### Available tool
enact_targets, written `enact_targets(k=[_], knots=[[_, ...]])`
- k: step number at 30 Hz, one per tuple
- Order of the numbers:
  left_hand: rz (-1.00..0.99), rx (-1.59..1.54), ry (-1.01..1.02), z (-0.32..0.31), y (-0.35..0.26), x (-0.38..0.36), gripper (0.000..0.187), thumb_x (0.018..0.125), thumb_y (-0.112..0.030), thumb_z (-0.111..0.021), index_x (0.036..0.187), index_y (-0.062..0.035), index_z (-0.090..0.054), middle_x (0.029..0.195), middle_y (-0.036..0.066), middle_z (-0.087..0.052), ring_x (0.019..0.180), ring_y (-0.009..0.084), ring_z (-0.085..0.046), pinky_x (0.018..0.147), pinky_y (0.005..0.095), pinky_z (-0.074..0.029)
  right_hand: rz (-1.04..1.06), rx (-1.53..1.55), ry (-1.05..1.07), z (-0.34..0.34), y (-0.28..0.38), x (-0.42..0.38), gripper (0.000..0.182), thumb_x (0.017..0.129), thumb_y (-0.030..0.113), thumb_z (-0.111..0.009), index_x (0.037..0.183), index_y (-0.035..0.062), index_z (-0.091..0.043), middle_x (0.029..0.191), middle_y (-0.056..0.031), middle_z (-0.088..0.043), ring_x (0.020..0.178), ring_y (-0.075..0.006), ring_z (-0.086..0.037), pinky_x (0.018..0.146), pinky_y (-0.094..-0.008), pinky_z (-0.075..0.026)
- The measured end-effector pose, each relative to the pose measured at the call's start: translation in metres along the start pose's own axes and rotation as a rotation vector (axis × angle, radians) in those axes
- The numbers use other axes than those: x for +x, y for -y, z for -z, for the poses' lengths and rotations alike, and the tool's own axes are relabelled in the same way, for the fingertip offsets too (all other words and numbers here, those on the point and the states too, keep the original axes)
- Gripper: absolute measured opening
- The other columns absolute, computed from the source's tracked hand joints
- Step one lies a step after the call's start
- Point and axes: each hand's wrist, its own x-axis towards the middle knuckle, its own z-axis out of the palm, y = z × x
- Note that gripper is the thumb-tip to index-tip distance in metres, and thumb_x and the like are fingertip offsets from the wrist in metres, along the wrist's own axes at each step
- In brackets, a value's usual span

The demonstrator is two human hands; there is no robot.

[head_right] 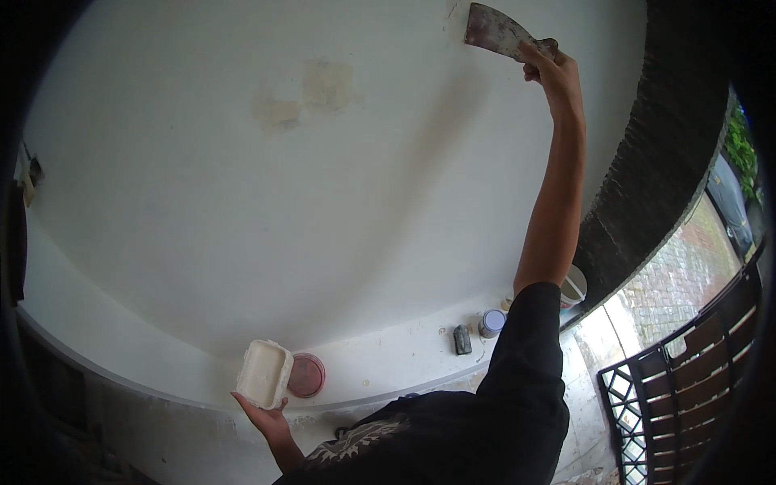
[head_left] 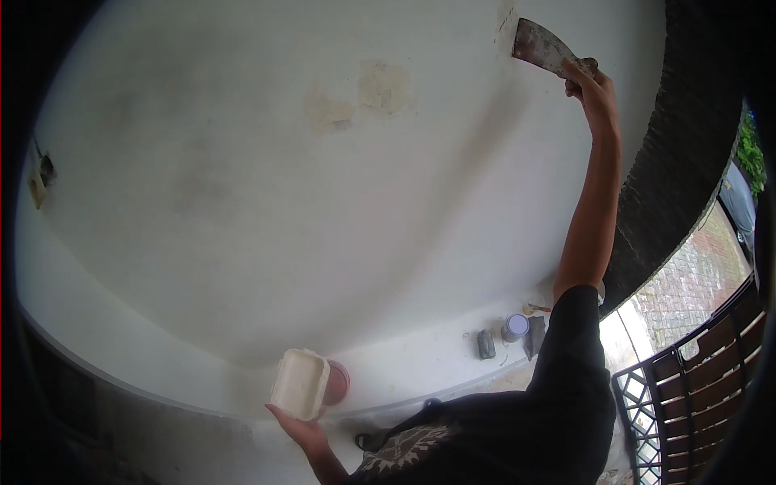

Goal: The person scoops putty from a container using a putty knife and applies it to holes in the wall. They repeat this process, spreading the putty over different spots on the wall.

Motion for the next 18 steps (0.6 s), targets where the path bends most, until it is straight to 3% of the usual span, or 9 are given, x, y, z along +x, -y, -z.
enact_targets(k=[2, 4, 5, 6, 8, 10, 12, 16, 18], knots=[[0.001, 0.0, -0.015, -0.003, -0.002, -0.006, 0.076, 0.095, -0.067, -0.028, 0.145, -0.0091, -0.03, 0.144, 0.012, -0.038, 0.127, 0.0317, -0.042, 0.084, 0.0505, -0.044, -0.002, 0.007, -0.002, 0.001, 0.02, -0.013, 0.031, 0.083, 0.023, -0.073, 0.089, -0.0059, -0.067, 0.076, -0.0091, -0.064, 0.068, -0.0155, -0.061, 0.066, -0.0291, -0.052], [0.001, -0.001, -0.03, -0.007, -0.003, -0.011, 0.076, 0.095, -0.067, -0.028, 0.145, -0.0092, -0.029, 0.145, 0.012, -0.037, 0.128, 0.032, -0.041, 0.084, 0.0517, -0.044, 0.231, -0.079, -0.146, -0.012, 0.048, -0.032, 0.038, 0.085, 0.025, -0.072, 0.103, -0.0085, -0.066, 0.088, -0.011, -0.067, 0.086, -0.0188, -0.067, 0.075, -0.0279, -0.052], [0.013, -0.004, -0.04, -0.008, -0.003, -0.012, 0.077, 0.095, -0.067, -0.028, 0.145, -0.009, -0.029, 0.145, 0.012, -0.037, 0.128, 0.0321, -0.041, 0.084, 0.0524, -0.044, 0.288, -0.425, -0.219, -0.016, 0.055, -0.034, 0.033, 0.089, 0.02, -0.067, 0.116, -0.0002, -0.065, 0.103, -0.0124, -0.069, 0.097, -0.0221, -0.067, 0.083, -0.0302, -0.054], [0.026, -0.003, -0.048, -0.008, -0.004, -0.012, 0.078, 0.094, -0.067, -0.029, 0.145, -0.0089, -0.028, 0.145, 0.012, -0.036, 0.128, 0.0322, -0.041, 0.084, 0.0531, -0.044, 0.288, -0.425, -0.222, -0.028, 0.059, -0.036, 0.033, 0.089, 0.02, -0.067, 0.116, -0.0002, -0.065, 0.103, -0.0124, -0.069, 0.097, -0.0221, -0.067, 0.083, -0.0302, -0.054], [0.022, 0.001, -0.039, -0.002, 0.0, -0.007, 0.078, 0.095, -0.067, -0.029, 0.146, -0.0091, -0.028, 0.146, 0.012, -0.036, 0.128, 0.0323, -0.041, 0.085, 0.0535, -0.043, 0.881, -0.702, -0.351, -0.056, 0.067, -0.039, 0.028, 0.092, 0.01, -0.061, 0.119, 0.0107, -0.066, 0.113, -0.0105, -0.067, 0.099, -0.024, -0.067, 0.086, -0.0326, -0.055], [0.018, -0.001, -0.028, -0.003, 0.0, -0.008, 0.078, 0.095, -0.067, -0.028, 0.146, -0.0092, -0.027, 0.146, 0.011, -0.036, 0.128, 0.0323, -0.041, 0.085, 0.0539, -0.043, 0.926, -0.756, -0.336, -0.074, 0.05, -0.027, 0.036, 0.09, 0.0, -0.057, 0.121, 0.0168, -0.065, 0.119, -0.0098, -0.064, 0.101, -0.0269, -0.066, 0.087, -0.0343, -0.055], [0.028, -0.001, -0.039, -0.008, -0.005, -0.01, 0.077, 0.095, -0.067, -0.029, 0.146, -0.0099, -0.027, 0.146, 0.011, -0.036, 0.128, 0.0325, -0.041, 0.086, 0.0536, -0.043, 1.018, -0.736, -0.212, -0.083, 0.036, -0.021, 0.036, 0.081, -0.006, -0.062, 0.113, 0.0094, -0.066, 0.114, -0.0102, -0.066, 0.101, -0.0282, -0.064, 0.086, -0.0379, -0.053], [0.008, -0.009, -0.011, -0.002, -0.004, -0.005, 0.077, 0.094, -0.068, -0.029, 0.146, -0.0106, -0.027, 0.146, 0.011, -0.036, 0.128, 0.032, -0.04, 0.086, 0.0531, -0.042, 1.039, -0.866, -0.149, -0.082, 0.005, -0.029, 0.037, 0.08, -0.006, -0.064, 0.112, 0.0109, -0.067, 0.114, -0.0082, -0.066, 0.106, -0.0258, -0.062, 0.091, -0.0385, -0.05], [-0.013, 0.009, -0.132, -0.011, -0.005, -0.009, 0.078, 0.086, -0.075, -0.039, 0.139, -0.0174, -0.037, 0.137, 0.004, -0.046, 0.114, 0.0243, -0.049, 0.067, 0.0411, -0.043, 1.026, -0.871, -0.096, -0.074, -0.002, -0.038, 0.037, 0.079, -0.005, -0.064, 0.112, 0.0107, -0.068, 0.114, -0.0077, -0.066, 0.107, -0.0251, -0.062, 0.093, -0.0386, -0.048]])
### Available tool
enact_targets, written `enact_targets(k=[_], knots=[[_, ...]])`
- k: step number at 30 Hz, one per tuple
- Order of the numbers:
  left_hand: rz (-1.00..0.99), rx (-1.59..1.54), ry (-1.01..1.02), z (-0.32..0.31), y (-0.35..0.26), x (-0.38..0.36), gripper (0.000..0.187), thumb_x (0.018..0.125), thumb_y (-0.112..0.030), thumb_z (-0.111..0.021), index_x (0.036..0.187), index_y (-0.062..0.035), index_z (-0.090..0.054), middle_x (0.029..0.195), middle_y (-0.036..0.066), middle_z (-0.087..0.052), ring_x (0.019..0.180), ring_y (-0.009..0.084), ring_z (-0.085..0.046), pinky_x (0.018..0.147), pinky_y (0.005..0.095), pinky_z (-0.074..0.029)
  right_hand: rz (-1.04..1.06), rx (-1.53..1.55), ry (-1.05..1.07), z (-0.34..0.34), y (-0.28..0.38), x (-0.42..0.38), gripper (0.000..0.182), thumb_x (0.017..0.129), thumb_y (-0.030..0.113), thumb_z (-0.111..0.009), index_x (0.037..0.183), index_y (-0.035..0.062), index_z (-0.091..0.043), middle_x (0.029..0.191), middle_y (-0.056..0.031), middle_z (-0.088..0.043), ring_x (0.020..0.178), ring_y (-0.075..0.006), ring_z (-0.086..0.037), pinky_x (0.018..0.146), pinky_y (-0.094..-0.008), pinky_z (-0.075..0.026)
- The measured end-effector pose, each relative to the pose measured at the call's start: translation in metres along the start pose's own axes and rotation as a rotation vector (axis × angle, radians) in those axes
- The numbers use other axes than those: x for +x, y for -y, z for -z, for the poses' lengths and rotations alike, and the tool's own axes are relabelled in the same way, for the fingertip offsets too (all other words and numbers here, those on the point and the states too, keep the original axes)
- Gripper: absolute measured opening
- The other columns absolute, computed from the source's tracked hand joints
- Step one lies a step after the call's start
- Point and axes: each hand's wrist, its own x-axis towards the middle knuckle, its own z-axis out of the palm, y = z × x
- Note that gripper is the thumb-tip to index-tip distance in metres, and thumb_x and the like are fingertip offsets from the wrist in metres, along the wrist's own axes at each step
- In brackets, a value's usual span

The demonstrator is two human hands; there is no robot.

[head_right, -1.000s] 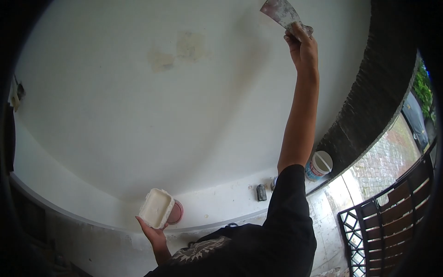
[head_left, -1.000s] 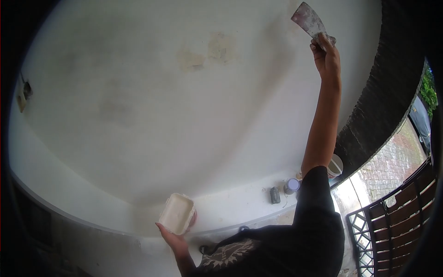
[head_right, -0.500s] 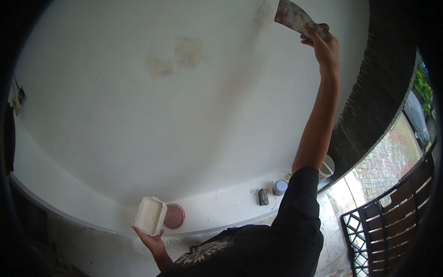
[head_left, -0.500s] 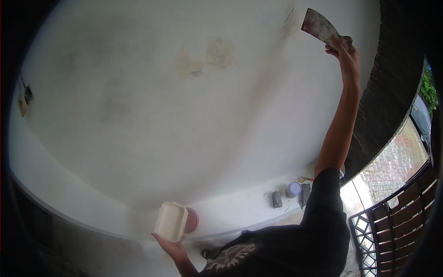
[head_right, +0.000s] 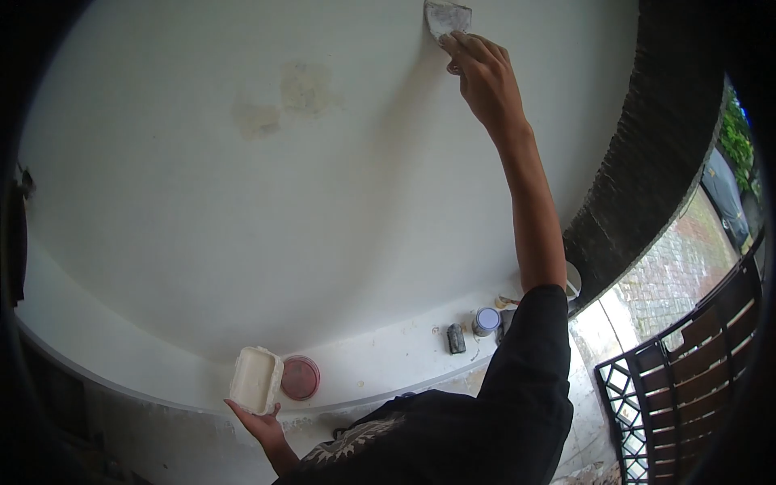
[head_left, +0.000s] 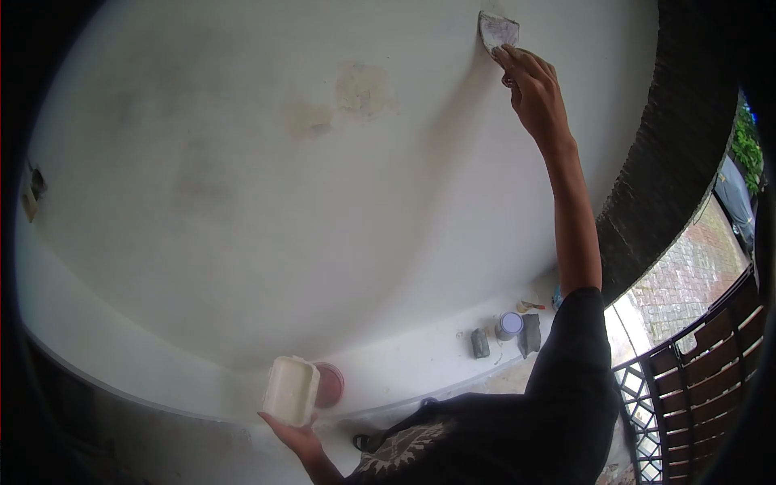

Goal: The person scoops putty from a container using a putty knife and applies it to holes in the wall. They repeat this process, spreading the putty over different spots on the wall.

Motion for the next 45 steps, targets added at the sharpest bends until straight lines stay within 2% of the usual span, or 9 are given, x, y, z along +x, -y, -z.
enact_targets(k=[8, 13, 16, 19, 21, 22, 24, 42, 45], knots=[[0.023, -0.041, 0.042, -0.015, 0.008, 0.002, 0.077, 0.087, -0.074, -0.039, 0.14, -0.0181, -0.036, 0.136, 0.005, -0.047, 0.111, 0.024, -0.051, 0.064, 0.0392, -0.043, -0.145, 0.145, 0.254, 0.069, -0.003, 0.003, 0.047, 0.08, -0.009, -0.06, 0.121, 0.0126, -0.064, 0.117, -0.0076, -0.066, 0.104, -0.0265, -0.063, 0.093, -0.0391, -0.048], [0.012, -0.083, 0.096, -0.02, 0.016, 0.005, 0.076, 0.088, -0.073, -0.039, 0.139, -0.016, -0.037, 0.127, 0.005, -0.053, 0.097, 0.0229, -0.057, 0.053, 0.0335, -0.042, 0.059, 0.072, -0.128, 0.037, -0.009, 0.041, 0.034, 0.081, -0.007, -0.061, 0.112, 0.0076, -0.067, 0.105, -0.0083, -0.069, 0.091, -0.024, -0.067, 0.086, -0.0368, -0.05], [-0.01, -0.11, 0.127, -0.014, 0.022, 0.008, 0.076, 0.088, -0.072, -0.039, 0.138, -0.0145, -0.038, 0.124, 0.006, -0.055, 0.093, 0.023, -0.059, 0.049, 0.0325, -0.042, -0.02, 0.06, 0.026, -0.004, -0.004, -0.003, 0.052, 0.077, -0.011, -0.061, 0.123, 0.0116, -0.063, 0.12, -0.0075, -0.064, 0.114, -0.0268, -0.058, 0.097, -0.0375, -0.045], [-0.017, -0.144, 0.089, -0.014, 0.022, 0.002, 0.076, 0.088, -0.073, -0.038, 0.137, -0.014, -0.039, 0.124, 0.007, -0.055, 0.095, 0.0238, -0.059, 0.05, 0.0333, -0.043, -0.095, 0.097, 0.149, 0.021, 0.007, -0.024, 0.049, 0.075, -0.013, -0.061, 0.119, 0.0083, -0.065, 0.121, -0.0087, -0.064, 0.113, -0.0275, -0.058, 0.095, -0.0382, -0.048], [0.051, -0.07, 0.124, -0.014, 0.015, -0.009, 0.08, 0.093, -0.069, -0.031, 0.146, -0.0093, -0.028, 0.147, 0.012, -0.035, 0.134, 0.0333, -0.036, 0.099, 0.0559, -0.035, -0.16, 0.097, 0.192, 0.051, 0.014, -0.017, 0.048, 0.077, -0.014, -0.057, 0.118, 0.0083, -0.066, 0.117, -0.0107, -0.066, 0.108, -0.0284, -0.06, 0.094, -0.0389, -0.049], [0.043, -0.093, 0.117, -0.014, 0.018, -0.007, 0.08, 0.093, -0.069, -0.031, 0.146, -0.0093, -0.028, 0.147, 0.012, -0.035, 0.134, 0.0333, -0.036, 0.099, 0.0559, -0.035, -0.166, 0.07, 0.174, 0.059, 0.014, -0.011, 0.043, 0.076, -0.012, -0.06, 0.114, 0.0072, -0.067, 0.114, -0.0092, -0.068, 0.104, -0.026, -0.062, 0.091, -0.0379, -0.048], [0.022, -0.061, 0.05, -0.009, 0.023, 0.001, 0.078, 0.088, -0.074, -0.037, 0.137, -0.0138, -0.039, 0.126, 0.008, -0.053, 0.1, 0.0252, -0.057, 0.056, 0.0368, -0.044, -0.171, 0.087, 0.015, 0.06, 0.014, 0.008, 0.043, 0.077, -0.011, -0.06, 0.115, 0.0077, -0.067, 0.117, -0.0083, -0.067, 0.106, -0.0268, -0.061, 0.093, -0.0374, -0.047], [-0.048, -0.048, 0.078, -0.004, 0.028, 0.002, 0.082, 0.087, -0.076, -0.037, 0.139, -0.0135, -0.037, 0.132, 0.007, -0.049, 0.106, 0.0261, -0.053, 0.063, 0.0397, -0.044, -0.128, 0.03, -0.159, 0.017, -0.01, 0.014, 0.053, 0.074, -0.013, -0.061, 0.119, 0.0138, -0.067, 0.122, -0.0001, -0.065, 0.11, -0.0235, -0.056, 0.094, -0.0371, -0.043], [-0.041, -0.065, 0.052, -0.012, 0.026, -0.005, 0.081, 0.087, -0.075, -0.037, 0.139, -0.0133, -0.038, 0.13, 0.007, -0.05, 0.104, 0.0252, -0.054, 0.063, 0.0387, -0.044, -0.164, 0.038, -0.003, -0.002, -0.003, -0.008, 0.051, 0.073, -0.013, -0.059, 0.117, 0.0105, -0.067, 0.118, -0.0032, -0.066, 0.106, -0.025, -0.056, 0.092, -0.0369, -0.043]])
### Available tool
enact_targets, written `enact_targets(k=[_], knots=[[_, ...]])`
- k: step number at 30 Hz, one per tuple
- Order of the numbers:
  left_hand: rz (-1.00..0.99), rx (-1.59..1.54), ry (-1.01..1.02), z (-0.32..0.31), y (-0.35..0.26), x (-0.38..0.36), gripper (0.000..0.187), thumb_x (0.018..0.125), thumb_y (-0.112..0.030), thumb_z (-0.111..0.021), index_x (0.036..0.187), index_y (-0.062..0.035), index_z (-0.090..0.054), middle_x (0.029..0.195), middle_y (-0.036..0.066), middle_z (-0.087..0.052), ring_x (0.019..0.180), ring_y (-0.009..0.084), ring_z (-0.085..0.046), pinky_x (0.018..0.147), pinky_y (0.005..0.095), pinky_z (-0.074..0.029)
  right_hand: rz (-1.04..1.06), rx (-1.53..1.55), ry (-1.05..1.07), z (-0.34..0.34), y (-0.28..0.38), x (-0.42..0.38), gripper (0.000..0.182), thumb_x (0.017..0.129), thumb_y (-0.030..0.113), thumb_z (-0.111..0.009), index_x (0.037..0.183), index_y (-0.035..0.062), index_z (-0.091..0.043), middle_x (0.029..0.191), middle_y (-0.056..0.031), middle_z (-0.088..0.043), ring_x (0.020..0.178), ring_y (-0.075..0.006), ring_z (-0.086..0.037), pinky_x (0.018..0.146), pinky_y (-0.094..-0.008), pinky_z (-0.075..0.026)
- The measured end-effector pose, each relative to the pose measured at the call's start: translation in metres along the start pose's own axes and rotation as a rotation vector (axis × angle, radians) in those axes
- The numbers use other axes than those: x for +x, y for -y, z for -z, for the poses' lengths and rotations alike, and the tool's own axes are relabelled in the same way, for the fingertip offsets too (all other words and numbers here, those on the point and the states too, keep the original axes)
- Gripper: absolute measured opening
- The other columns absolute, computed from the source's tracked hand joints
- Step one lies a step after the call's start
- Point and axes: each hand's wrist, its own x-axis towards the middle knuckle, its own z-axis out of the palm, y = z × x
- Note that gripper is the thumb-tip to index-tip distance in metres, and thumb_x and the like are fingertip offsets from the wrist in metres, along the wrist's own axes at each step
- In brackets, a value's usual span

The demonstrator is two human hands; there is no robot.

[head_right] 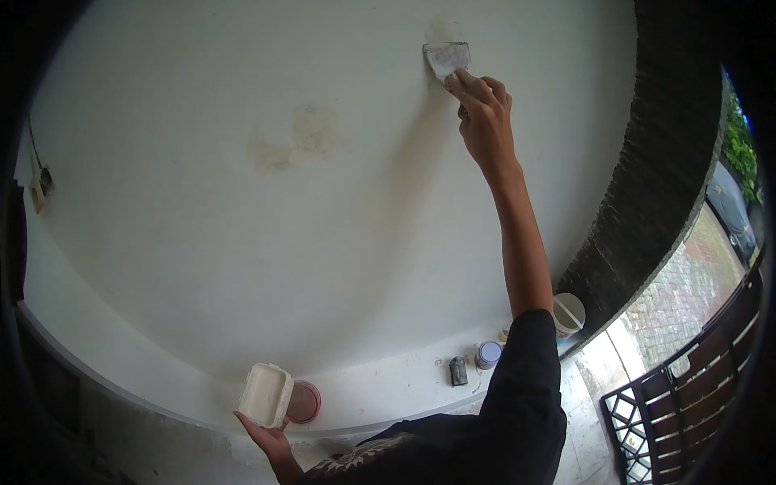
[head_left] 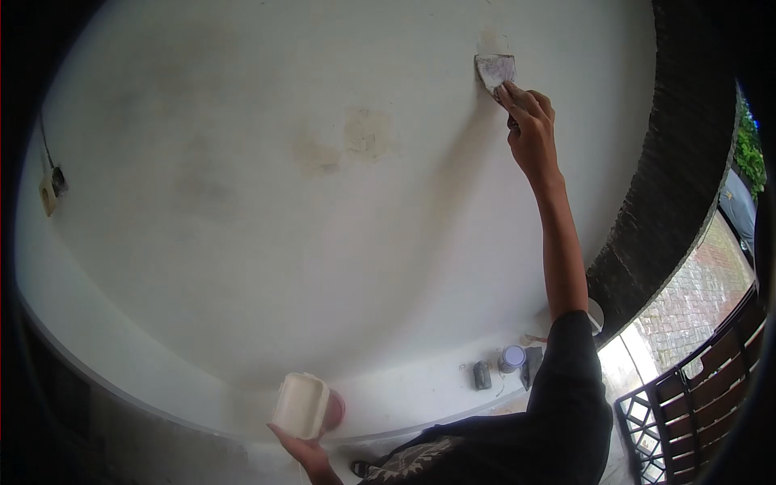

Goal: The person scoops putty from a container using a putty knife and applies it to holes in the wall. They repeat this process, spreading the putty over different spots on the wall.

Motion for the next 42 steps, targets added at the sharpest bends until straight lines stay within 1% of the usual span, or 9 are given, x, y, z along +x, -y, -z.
enact_targets(k=[5, 11, 19, 21, 24, 27, 31, 33, 42], knots=[[0.001, 0.01, -0.012, -0.001, 0.0, -0.006, 0.078, 0.088, -0.074, -0.036, 0.137, -0.0139, -0.039, 0.128, 0.006, -0.052, 0.1, 0.0239, -0.055, 0.061, 0.0369, -0.044, -0.102, 0.03, 0.167, 0.057, 0.013, 0.007, 0.041, 0.074, -0.014, -0.056, 0.104, 0.0075, -0.073, 0.107, -0.0077, -0.07, 0.103, -0.0253, -0.058, 0.091, -0.037, -0.046], [0.019, 0.041, -0.006, -0.004, -0.005, -0.007, 0.076, 0.089, -0.073, -0.036, 0.136, -0.0144, -0.04, 0.126, 0.005, -0.053, 0.097, 0.0228, -0.056, 0.06, 0.036, -0.043, -0.01, 0.052, -0.196, 0.044, 0.002, 0.074, 0.039, 0.075, -0.011, -0.054, 0.105, 0.0059, -0.072, 0.107, -0.0098, -0.069, 0.096, -0.0292, -0.062, 0.089, -0.037, -0.051], [0.02, 0.012, -0.008, -0.008, -0.005, -0.005, 0.078, 0.087, -0.074, -0.037, 0.138, -0.0153, -0.039, 0.129, 0.005, -0.051, 0.101, 0.0238, -0.055, 0.06, 0.0357, -0.043, -0.183, 0.047, 0.166, 0.037, 0.016, 0.054, 0.042, 0.069, -0.009, -0.049, 0.101, 0.0023, -0.073, 0.105, -0.0148, -0.068, 0.096, -0.033, -0.063, 0.087, -0.0379, -0.052], [0.093, 0.015, 0.078, -0.005, -0.013, -0.004, 0.079, 0.093, -0.069, -0.03, 0.147, -0.0116, -0.026, 0.15, 0.011, -0.031, 0.135, 0.0344, -0.034, 0.098, 0.0594, -0.035, -0.196, 0.061, 0.197, 0.046, 0.016, 0.047, 0.043, 0.068, -0.01, -0.046, 0.1, 0.0018, -0.073, 0.104, -0.0163, -0.068, 0.095, -0.034, -0.063, 0.087, -0.0385, -0.051], [0.087, 0.008, 0.097, -0.009, -0.016, -0.008, 0.079, 0.093, -0.069, -0.031, 0.147, -0.0117, -0.027, 0.15, 0.011, -0.031, 0.135, 0.0342, -0.034, 0.1, 0.0584, -0.034, -0.24, 0.072, 0.268, 0.064, 0.013, 0.048, 0.044, 0.067, -0.011, -0.046, 0.1, 0.001, -0.073, 0.103, -0.0166, -0.068, 0.093, -0.0338, -0.063, 0.087, -0.0389, -0.051], [0.038, 0.015, 0.01, -0.01, -0.007, -0.001, 0.079, 0.086, -0.075, -0.04, 0.139, -0.0164, -0.037, 0.132, 0.007, -0.049, 0.107, 0.0256, -0.054, 0.058, 0.0376, -0.044, -0.211, 0.089, 0.194, 0.072, 0.013, 0.056, 0.043, 0.07, -0.011, -0.047, 0.1, 0.0029, -0.073, 0.102, -0.0153, -0.069, 0.093, -0.0323, -0.063, 0.086, -0.0387, -0.051], [0.025, -0.002, 0.062, -0.003, -0.004, 0.004, 0.079, 0.086, -0.075, -0.04, 0.139, -0.0161, -0.037, 0.132, 0.007, -0.049, 0.106, 0.0256, -0.054, 0.058, 0.0376, -0.044, -0.045, 0.09, -0.095, 0.044, 0.005, 0.067, 0.041, 0.075, -0.01, -0.052, 0.104, 0.0088, -0.073, 0.105, -0.0097, -0.069, 0.096, -0.0283, -0.062, 0.087, -0.0371, -0.05], [0.087, -0.006, 0.127, -0.001, -0.007, -0.001, 0.079, 0.093, -0.069, -0.031, 0.147, -0.0115, -0.027, 0.149, 0.011, -0.032, 0.135, 0.0328, -0.034, 0.098, 0.0584, -0.036, 0.02, 0.041, -0.154, 0.027, 0.003, 0.059, 0.041, 0.076, -0.009, -0.054, 0.106, 0.0109, -0.073, 0.106, -0.0072, -0.069, 0.098, -0.0267, -0.061, 0.088, -0.0368, -0.05], [0.084, 0.087, -0.028, 0.001, -0.016, -0.011, 0.078, 0.093, -0.069, -0.031, 0.145, -0.0109, -0.03, 0.145, 0.01, -0.037, 0.127, 0.032, -0.042, 0.086, 0.0528, -0.041, 0.021, -0.083, 0.155, 0.045, 0.01, 0.004, 0.048, 0.07, -0.014, -0.057, 0.106, 0.0114, -0.073, 0.098, -0.0031, -0.067, 0.096, -0.0235, -0.059, 0.086, -0.0365, -0.047]])
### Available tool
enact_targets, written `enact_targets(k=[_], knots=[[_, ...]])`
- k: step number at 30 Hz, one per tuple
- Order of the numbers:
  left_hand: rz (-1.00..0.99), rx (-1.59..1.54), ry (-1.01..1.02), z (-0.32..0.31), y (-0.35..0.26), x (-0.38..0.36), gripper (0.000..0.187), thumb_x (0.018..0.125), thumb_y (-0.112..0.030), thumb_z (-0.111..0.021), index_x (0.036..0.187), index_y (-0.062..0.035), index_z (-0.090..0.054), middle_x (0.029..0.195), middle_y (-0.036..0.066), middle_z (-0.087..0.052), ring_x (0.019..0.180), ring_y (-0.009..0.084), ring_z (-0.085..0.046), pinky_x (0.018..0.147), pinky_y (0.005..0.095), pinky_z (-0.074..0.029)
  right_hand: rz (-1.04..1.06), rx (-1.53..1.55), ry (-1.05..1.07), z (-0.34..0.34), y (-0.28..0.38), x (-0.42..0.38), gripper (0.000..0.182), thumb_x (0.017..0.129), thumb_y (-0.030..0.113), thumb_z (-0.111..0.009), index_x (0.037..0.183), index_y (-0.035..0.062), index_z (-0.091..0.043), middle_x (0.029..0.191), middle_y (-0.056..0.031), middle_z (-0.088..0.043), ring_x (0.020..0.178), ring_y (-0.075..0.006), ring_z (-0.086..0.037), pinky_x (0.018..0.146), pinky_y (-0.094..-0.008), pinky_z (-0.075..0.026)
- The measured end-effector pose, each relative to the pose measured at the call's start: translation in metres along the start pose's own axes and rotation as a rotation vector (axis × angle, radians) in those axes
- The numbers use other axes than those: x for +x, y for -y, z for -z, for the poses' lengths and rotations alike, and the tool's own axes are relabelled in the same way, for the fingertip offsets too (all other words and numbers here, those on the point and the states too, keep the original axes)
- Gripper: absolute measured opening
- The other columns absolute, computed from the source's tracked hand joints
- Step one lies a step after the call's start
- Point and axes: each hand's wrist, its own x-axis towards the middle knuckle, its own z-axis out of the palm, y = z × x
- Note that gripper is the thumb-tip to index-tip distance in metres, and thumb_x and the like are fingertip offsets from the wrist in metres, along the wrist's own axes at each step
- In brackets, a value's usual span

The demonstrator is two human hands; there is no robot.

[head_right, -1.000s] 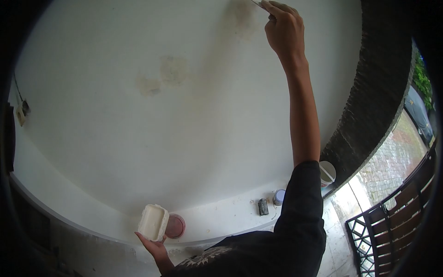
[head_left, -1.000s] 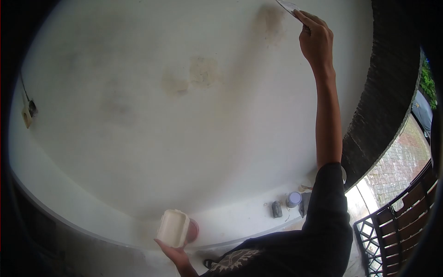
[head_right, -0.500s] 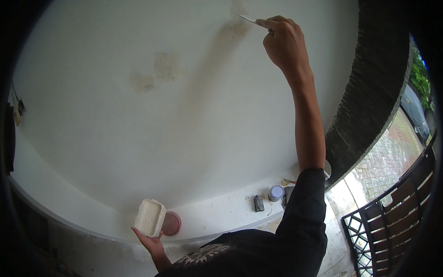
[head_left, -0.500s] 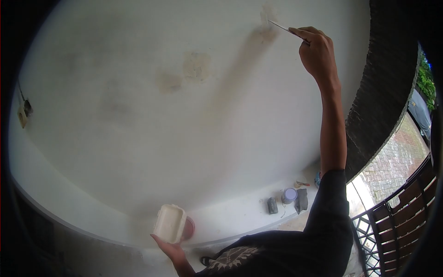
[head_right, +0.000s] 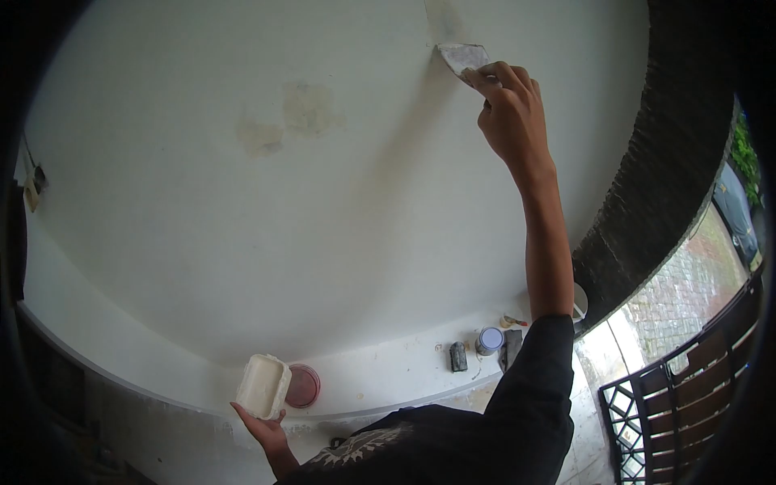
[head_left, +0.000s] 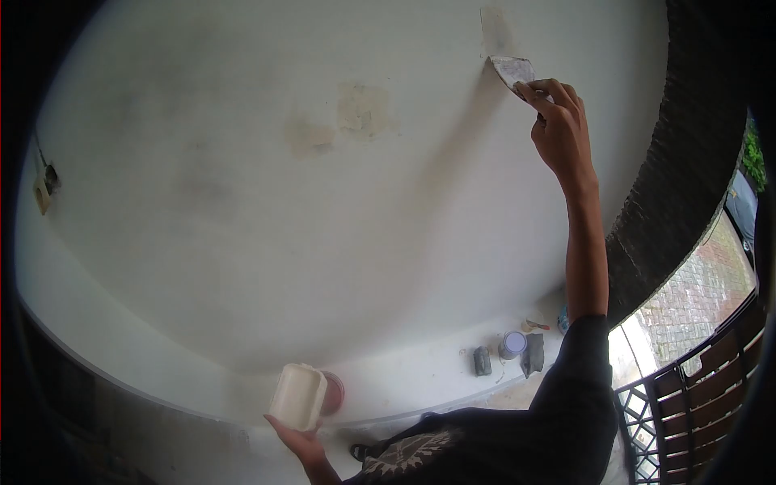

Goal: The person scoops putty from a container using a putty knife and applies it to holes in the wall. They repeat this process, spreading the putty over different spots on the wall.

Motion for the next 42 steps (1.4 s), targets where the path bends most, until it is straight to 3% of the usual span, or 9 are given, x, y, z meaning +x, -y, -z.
enact_targets(k=[3, 5, 10, 19, 21, 31, 33, 39, 42], knots=[[-0.006, -0.016, 0.027, -0.002, 0.004, 0.006, 0.078, 0.093, -0.069, -0.031, 0.145, -0.011, -0.029, 0.145, 0.01, -0.037, 0.127, 0.0321, -0.041, 0.087, 0.0531, -0.041, -0.032, -0.048, 0.029, 0.014, -0.005, 0.001, 0.048, 0.071, -0.013, -0.056, 0.109, 0.0119, -0.072, 0.098, -0.0041, -0.067, 0.097, -0.0236, -0.059, 0.087, -0.0361, -0.047], [-0.006, -0.028, 0.044, -0.002, 0.006, 0.008, 0.078, 0.093, -0.069, -0.031, 0.145, -0.0111, -0.029, 0.145, 0.01, -0.037, 0.128, 0.032, -0.041, 0.088, 0.0537, -0.041, -0.041, -0.011, -0.203, 0.015, 0.0, 0.01, 0.048, 0.072, -0.013, -0.056, 0.11, 0.0121, -0.072, 0.1, -0.0044, -0.067, 0.097, -0.023, -0.06, 0.088, -0.0354, -0.047], [-0.01, -0.053, 0.088, -0.004, 0.005, 0.01, 0.078, 0.093, -0.069, -0.031, 0.146, -0.0113, -0.028, 0.146, 0.01, -0.036, 0.129, 0.032, -0.039, 0.089, 0.0553, -0.04, -0.098, 0.008, -0.138, -0.049, 0.012, 0.005, 0.059, 0.071, -0.013, -0.059, 0.123, 0.0146, -0.064, 0.128, -0.0031, -0.057, 0.118, -0.0261, -0.048, 0.099, -0.0406, -0.038], [-0.01, -0.06, 0.062, 0.004, 0.007, 0.007, 0.078, 0.094, -0.069, -0.03, 0.146, -0.0107, -0.027, 0.147, 0.01, -0.035, 0.129, 0.0318, -0.039, 0.089, 0.0551, -0.04, -0.163, -0.058, -0.139, 0.005, 0.022, -0.001, 0.052, 0.071, -0.013, -0.058, 0.113, 0.0145, -0.071, 0.107, -0.0016, -0.064, 0.105, -0.0251, -0.052, 0.09, -0.0398, -0.039], [-0.052, -0.04, -0.007, -0.001, 0.012, 0.009, 0.08, 0.085, -0.076, -0.04, 0.138, -0.0169, -0.037, 0.134, 0.005, -0.047, 0.11, 0.0238, -0.051, 0.063, 0.0371, -0.043, -0.171, -0.057, -0.198, -0.002, 0.019, 0.009, 0.051, 0.073, -0.011, -0.059, 0.115, 0.0148, -0.07, 0.109, -0.0028, -0.063, 0.104, -0.0257, -0.052, 0.09, -0.0404, -0.039], [-0.065, -0.057, -0.016, 0.004, 0.013, 0.01, 0.079, 0.085, -0.076, -0.04, 0.138, -0.0172, -0.038, 0.133, 0.005, -0.048, 0.11, 0.0234, -0.051, 0.064, 0.0377, -0.043, -0.213, -0.062, -0.045, -0.027, 0.027, -0.028, 0.054, 0.072, -0.012, -0.062, 0.119, 0.0143, -0.067, 0.111, -0.0054, -0.06, 0.102, -0.0247, -0.053, 0.084, -0.0394, -0.041], [-0.013, -0.028, 0.037, 0.001, 0.005, 0.006, 0.081, 0.092, -0.07, -0.031, 0.146, -0.0094, -0.028, 0.147, 0.012, -0.034, 0.13, 0.0337, -0.038, 0.091, 0.0581, -0.038, -0.226, -0.042, -0.119, -0.012, 0.026, -0.013, 0.051, 0.074, -0.011, -0.061, 0.118, 0.0142, -0.068, 0.113, -0.0062, -0.059, 0.103, -0.0257, -0.053, 0.085, -0.0403, -0.042], [-0.018, -0.049, 0.061, -0.004, 0.002, 0.004, 0.081, 0.092, -0.07, -0.031, 0.146, -0.0093, -0.028, 0.147, 0.011, -0.034, 0.13, 0.033, -0.038, 0.09, 0.057, -0.039, -0.198, -0.002, -0.078, -0.044, 0.02, 0.0, 0.061, 0.075, -0.013, -0.056, 0.126, 0.0192, -0.064, 0.122, -0.0062, -0.056, 0.106, -0.0266, -0.05, 0.095, -0.0398, -0.042], [-0.008, -0.042, 0.099, -0.004, 0.003, 0.003, 0.082, 0.092, -0.071, -0.03, 0.146, -0.01, -0.027, 0.148, 0.01, -0.033, 0.132, 0.0335, -0.036, 0.091, 0.0571, -0.038, -0.2, -0.015, -0.098, -0.019, 0.018, -0.012, 0.053, 0.073, -0.014, -0.056, 0.113, 0.0176, -0.071, 0.107, -0.0038, -0.063, 0.1, -0.0244, -0.055, 0.091, -0.0387, -0.043]])
